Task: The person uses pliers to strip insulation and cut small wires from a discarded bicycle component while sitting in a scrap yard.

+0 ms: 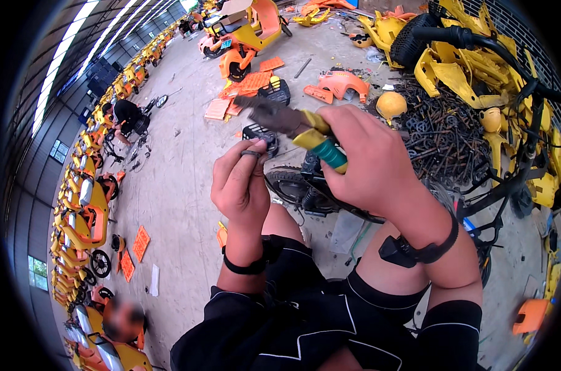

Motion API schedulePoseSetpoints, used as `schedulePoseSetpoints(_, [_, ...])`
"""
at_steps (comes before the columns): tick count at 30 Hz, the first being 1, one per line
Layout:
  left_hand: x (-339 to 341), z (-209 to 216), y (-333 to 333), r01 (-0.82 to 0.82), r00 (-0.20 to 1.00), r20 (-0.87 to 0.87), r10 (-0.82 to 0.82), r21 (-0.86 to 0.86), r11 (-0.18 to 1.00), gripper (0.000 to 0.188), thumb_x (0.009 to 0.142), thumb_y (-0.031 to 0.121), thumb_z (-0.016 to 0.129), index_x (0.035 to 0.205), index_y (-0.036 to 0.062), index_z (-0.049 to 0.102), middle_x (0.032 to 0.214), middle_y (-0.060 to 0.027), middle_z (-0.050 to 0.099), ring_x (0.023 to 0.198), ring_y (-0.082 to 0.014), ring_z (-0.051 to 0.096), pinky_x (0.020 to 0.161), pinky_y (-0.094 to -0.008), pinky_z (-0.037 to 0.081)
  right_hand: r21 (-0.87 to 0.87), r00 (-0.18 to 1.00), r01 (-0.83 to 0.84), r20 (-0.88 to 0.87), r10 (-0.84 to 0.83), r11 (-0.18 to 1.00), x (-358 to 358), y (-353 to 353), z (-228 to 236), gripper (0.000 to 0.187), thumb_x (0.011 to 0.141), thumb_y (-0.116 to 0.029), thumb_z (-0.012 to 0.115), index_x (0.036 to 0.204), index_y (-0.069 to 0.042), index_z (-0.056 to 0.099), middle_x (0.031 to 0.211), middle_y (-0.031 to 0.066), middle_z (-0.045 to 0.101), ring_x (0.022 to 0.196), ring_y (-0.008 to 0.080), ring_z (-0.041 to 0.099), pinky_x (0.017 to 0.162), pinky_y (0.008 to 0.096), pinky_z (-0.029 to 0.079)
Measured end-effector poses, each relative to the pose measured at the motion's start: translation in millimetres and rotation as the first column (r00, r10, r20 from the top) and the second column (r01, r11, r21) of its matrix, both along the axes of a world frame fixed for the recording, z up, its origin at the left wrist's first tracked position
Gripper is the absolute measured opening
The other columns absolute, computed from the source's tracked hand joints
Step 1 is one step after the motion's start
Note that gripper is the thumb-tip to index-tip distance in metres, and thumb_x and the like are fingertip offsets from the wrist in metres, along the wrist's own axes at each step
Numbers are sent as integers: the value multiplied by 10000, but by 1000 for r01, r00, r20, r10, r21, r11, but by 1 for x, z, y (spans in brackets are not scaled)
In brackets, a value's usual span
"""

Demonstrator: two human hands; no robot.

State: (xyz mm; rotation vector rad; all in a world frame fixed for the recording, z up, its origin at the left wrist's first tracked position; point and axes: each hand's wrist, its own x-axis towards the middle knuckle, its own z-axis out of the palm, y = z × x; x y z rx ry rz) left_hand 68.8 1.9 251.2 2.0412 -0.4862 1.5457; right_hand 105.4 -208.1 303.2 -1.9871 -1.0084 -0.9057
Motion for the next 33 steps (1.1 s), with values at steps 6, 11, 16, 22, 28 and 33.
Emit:
schedulePoseSetpoints(6, [4,-1,-5,75,997,-21,-75,-2,997,185,877,-125,663,1052,-64,673,1066,-204,688,926,-225,692,787,-313,601,478,242,-52,-846,476,877,38,-12,-11,342,847,-84,537,1176,6,561,1035,120,685,837,172,674,728,310,529])
schedulePoseSetpoints(11, [7,-2,-5,108,994,-20,-109,-38,993,182,880,-124,659,1049,-58,677,1074,-214,684,930,-229,694,787,-316,604,672,-83,-8,-739,669,741,47,-10,-13,395,840,-88,539,1218,27,528,1126,201,668,909,235,704,687,276,555])
schedulePoseSetpoints(16, [9,-3,-8,99,994,-39,-104,-122,988,218,787,-66,770,986,10,725,1056,-131,724,927,-218,682,805,-298,542,697,-12,-98,-714,700,710,32,-2,-6,527,861,-29,515,1376,33,420,1272,210,600,1162,275,637,817,353,591])
schedulePoseSetpoints(22, [14,0,-3,-27,1000,-8,27,14,1000,224,765,-36,787,969,36,729,1052,-94,732,868,-213,662,770,-299,491,313,430,-236,-815,388,920,20,6,-8,688,843,56,534,1499,-40,350,1374,162,528,1243,255,570,971,386,520])
schedulePoseSetpoints(28, [6,4,-1,-170,985,-3,172,130,977,208,794,-50,759,986,18,720,1058,-132,715,927,-266,650,818,-336,513,-181,983,-127,-153,99,975,4,10,-11,757,740,96,564,1470,6,383,1307,252,470,1224,442,474,1011,465,460])
schedulePoseSetpoints(33, [5,-1,6,-226,973,75,218,128,966,251,717,-23,772,956,28,712,1013,-107,712,858,-256,644,794,-349,466,-295,1000,11,-4,-13,955,-4,15,-10,703,787,39,578,1467,-11,407,1289,237,482,1219,427,489,989,455,481])
